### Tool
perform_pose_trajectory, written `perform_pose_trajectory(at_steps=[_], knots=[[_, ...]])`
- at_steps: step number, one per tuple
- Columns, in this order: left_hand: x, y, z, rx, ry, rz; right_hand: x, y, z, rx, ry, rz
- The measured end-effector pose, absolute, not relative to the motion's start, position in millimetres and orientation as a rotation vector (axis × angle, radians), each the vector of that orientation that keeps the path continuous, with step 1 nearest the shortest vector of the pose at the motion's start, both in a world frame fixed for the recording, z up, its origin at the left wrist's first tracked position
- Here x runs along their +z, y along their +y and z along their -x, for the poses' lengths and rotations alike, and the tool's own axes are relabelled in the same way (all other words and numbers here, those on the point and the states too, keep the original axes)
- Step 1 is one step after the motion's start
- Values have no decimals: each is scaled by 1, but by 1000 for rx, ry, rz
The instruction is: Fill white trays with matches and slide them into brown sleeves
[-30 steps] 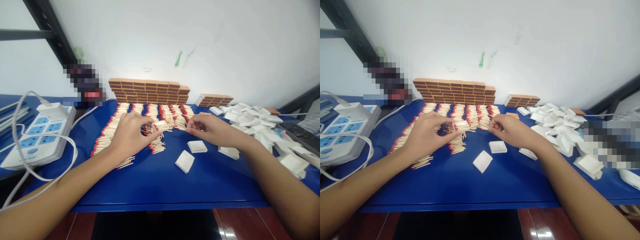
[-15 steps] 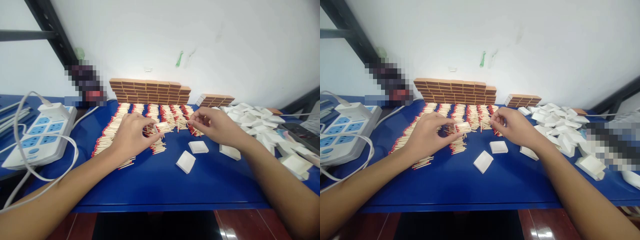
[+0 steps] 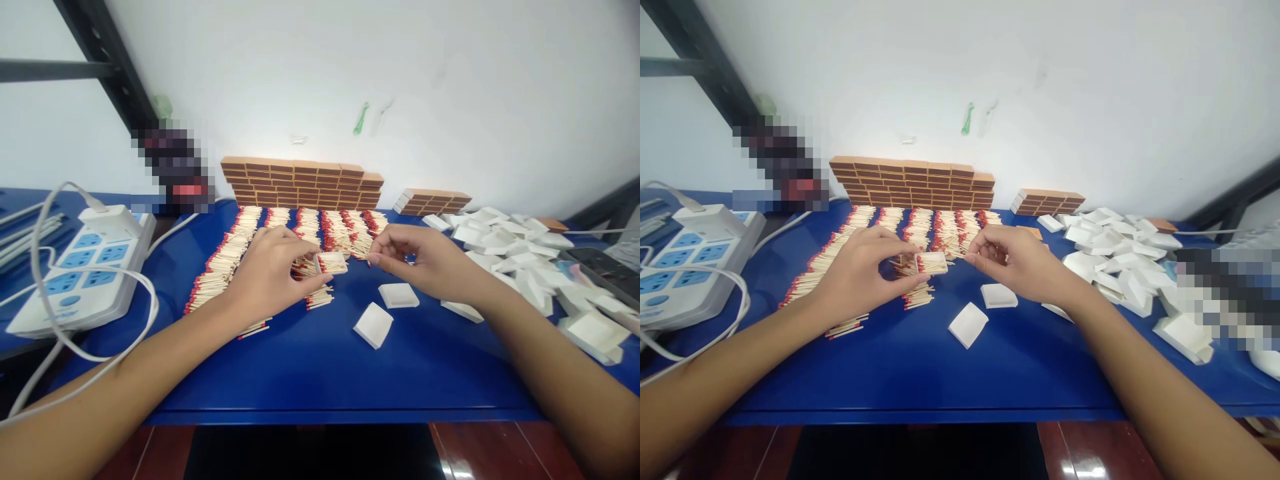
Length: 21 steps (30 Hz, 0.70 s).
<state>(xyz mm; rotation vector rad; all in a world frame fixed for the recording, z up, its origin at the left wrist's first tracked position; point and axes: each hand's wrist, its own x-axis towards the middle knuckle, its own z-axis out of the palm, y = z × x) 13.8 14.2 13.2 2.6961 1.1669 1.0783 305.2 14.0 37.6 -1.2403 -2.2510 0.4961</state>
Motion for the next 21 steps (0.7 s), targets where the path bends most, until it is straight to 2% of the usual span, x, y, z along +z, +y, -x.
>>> perform_pose_trajectory(at_steps=[21], knots=[[11, 14, -14, 1044, 1055, -2716, 35, 9, -295, 582, -2354, 1163]])
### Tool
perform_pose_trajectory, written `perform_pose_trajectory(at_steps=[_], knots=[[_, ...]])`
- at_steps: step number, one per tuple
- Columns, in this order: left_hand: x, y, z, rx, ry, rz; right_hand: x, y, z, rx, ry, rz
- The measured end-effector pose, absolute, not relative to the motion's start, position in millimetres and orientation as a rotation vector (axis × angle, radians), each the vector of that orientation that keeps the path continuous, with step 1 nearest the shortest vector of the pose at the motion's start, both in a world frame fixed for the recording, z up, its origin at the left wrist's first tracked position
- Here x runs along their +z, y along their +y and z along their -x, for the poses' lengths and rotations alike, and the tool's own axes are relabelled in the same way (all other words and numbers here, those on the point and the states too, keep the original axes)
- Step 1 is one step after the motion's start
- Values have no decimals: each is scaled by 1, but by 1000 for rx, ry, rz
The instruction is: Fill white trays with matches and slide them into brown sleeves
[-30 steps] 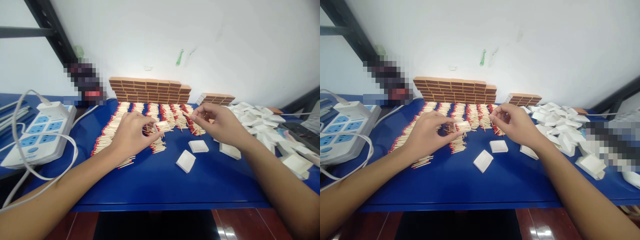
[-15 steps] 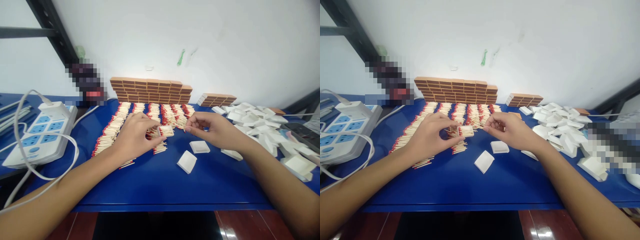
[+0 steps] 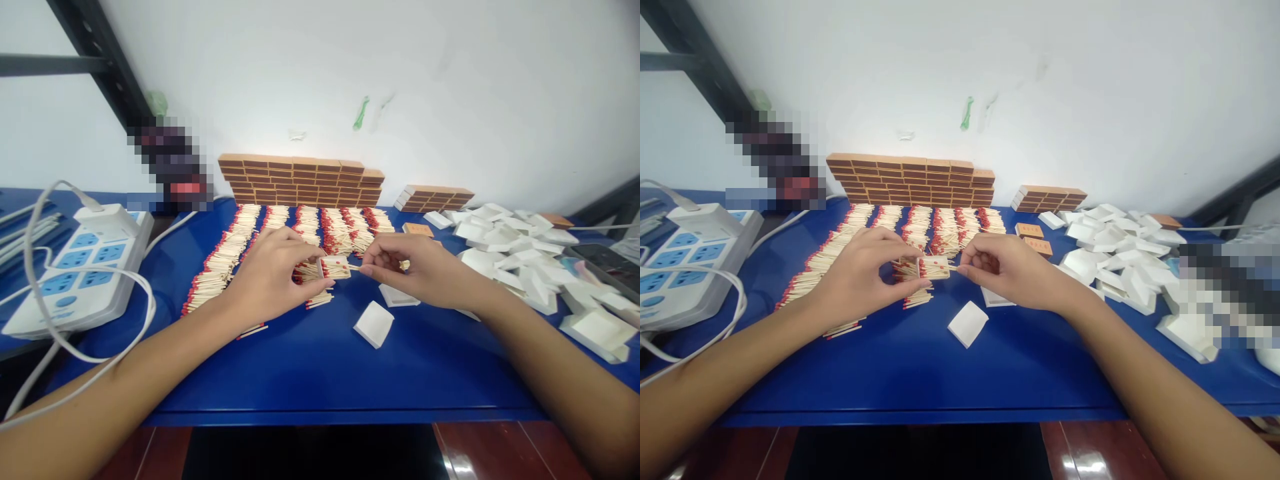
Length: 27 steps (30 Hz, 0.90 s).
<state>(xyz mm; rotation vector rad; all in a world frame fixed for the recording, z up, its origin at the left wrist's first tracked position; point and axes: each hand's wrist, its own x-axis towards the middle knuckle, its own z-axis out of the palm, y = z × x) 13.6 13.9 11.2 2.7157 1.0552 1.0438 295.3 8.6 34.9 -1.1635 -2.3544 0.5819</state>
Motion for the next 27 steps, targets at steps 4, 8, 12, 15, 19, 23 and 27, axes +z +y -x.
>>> perform_pose_trajectory(at_steps=[4, 8, 12, 15, 19, 23, 27], knots=[[11, 12, -15, 1034, 1050, -2705, 34, 6, -293, 614, -2352, 1163], [12, 9, -16, 989, 996, -2690, 33, 4, -289, 623, -2388, 1130], [14, 5, -18, 927, 940, -2689, 31, 2, -283, 604, -2416, 1096], [14, 4, -19, 932, 959, -2574, 29, 1, -280, 639, -2390, 1116], [14, 5, -20, 939, 1020, -2425, 27, 0, -280, 698, -2335, 1152], [15, 6, -20, 953, 1061, -2346, 28, 1, -285, 711, -2287, 1164], [18, 5, -20, 954, 1066, -2345, 29, 3, -290, 656, -2294, 1169]])
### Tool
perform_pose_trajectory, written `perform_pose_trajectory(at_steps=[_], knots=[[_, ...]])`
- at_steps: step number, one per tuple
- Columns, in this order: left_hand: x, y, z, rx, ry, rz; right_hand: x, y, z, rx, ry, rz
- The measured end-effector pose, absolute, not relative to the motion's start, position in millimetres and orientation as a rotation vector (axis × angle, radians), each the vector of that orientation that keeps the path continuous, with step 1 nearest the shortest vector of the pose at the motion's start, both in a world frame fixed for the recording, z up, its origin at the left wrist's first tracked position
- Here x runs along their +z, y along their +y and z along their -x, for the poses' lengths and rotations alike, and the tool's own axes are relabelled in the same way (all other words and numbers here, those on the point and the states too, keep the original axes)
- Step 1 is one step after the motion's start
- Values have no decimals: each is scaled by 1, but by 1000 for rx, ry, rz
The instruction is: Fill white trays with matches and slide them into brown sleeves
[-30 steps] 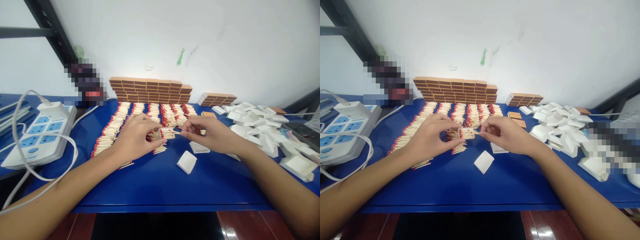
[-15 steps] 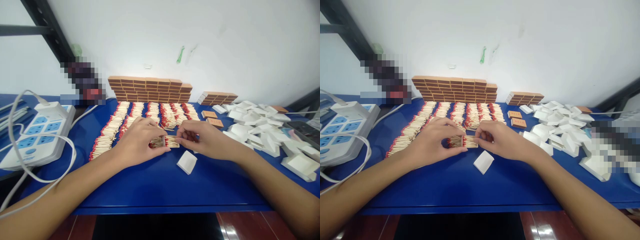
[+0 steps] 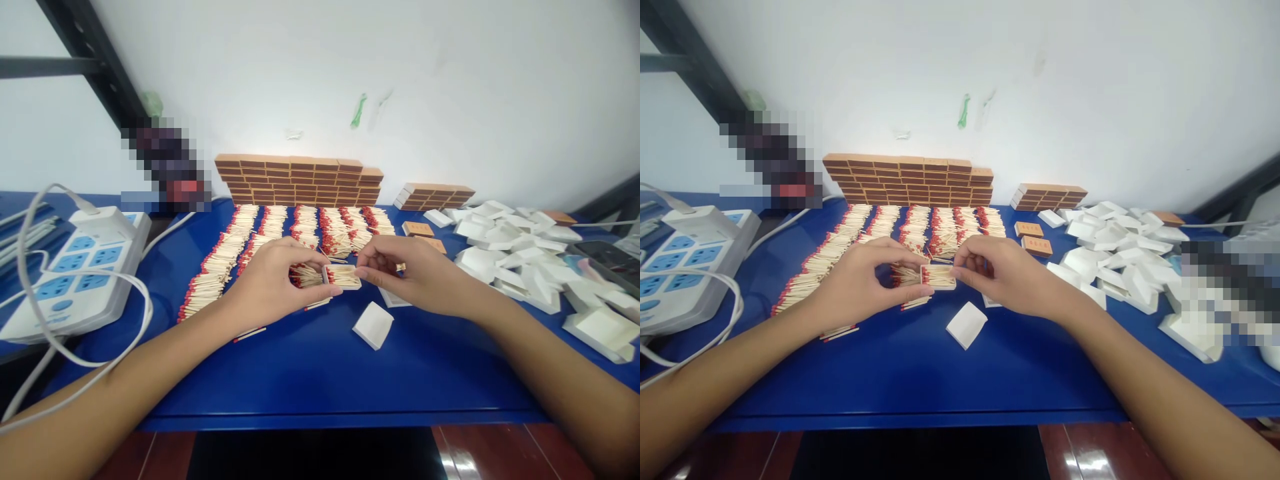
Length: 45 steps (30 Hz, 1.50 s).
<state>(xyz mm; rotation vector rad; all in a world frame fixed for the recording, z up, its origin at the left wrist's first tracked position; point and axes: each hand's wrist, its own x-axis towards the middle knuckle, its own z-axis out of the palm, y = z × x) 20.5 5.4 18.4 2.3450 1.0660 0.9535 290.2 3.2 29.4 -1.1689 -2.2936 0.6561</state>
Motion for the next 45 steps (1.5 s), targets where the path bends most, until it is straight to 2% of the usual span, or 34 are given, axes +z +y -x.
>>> perform_pose_trajectory(at_steps=[9, 17, 21, 31, 45], knots=[[18, 2, -21, 971, 1071, -2374, 30, 1, -283, 683, -2315, 1101], [19, 10, -18, 1109, 1228, -2368, 23, 11, -287, 365, -2150, 1163], [24, 12, -15, 1184, 1368, -2408, 11, 25, -289, 279, -2258, 1205], [22, 13, -15, 1198, 1410, -2468, 2, 38, -281, 339, -2395, 1209], [13, 17, -11, 1087, 1397, -2580, 20, 32, -321, 382, -2446, 1333]])
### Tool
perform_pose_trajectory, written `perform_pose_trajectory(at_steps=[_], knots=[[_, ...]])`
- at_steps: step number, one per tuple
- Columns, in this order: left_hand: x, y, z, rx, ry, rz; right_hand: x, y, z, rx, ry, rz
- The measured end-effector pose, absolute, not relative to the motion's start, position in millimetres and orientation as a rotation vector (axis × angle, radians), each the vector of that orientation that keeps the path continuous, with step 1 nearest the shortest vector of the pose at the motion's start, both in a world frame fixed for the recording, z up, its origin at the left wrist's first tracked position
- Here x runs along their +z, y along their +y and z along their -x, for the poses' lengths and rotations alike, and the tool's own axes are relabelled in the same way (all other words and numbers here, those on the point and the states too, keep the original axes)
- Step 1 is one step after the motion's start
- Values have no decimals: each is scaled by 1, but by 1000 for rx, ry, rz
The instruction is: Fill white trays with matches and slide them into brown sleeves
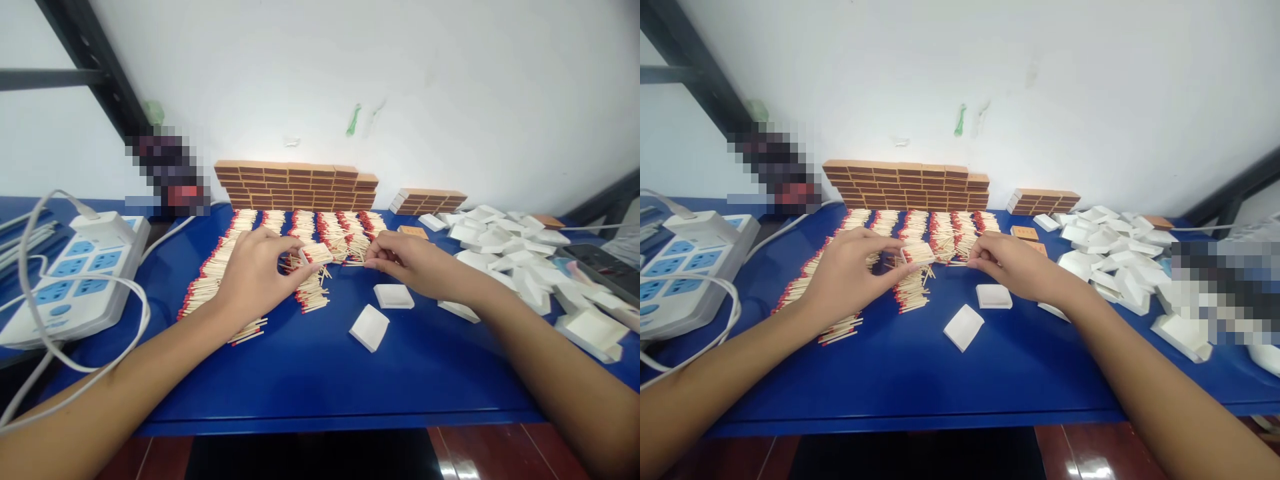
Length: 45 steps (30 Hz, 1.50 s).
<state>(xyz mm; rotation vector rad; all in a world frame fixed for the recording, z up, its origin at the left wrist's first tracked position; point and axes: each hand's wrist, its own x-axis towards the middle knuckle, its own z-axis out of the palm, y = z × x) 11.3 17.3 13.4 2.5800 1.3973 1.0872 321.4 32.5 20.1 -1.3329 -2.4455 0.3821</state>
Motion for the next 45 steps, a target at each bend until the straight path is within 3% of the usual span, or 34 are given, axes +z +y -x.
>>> perform_pose_trajectory(at_steps=[28, 45], knots=[[11, 17, -13, 1069, 1297, -2681, 18, 26, -304, 634, -2517, 1270], [11, 8, -20, 1089, 1208, -2682, 26, 13, -285, 329, -2329, 1089]])
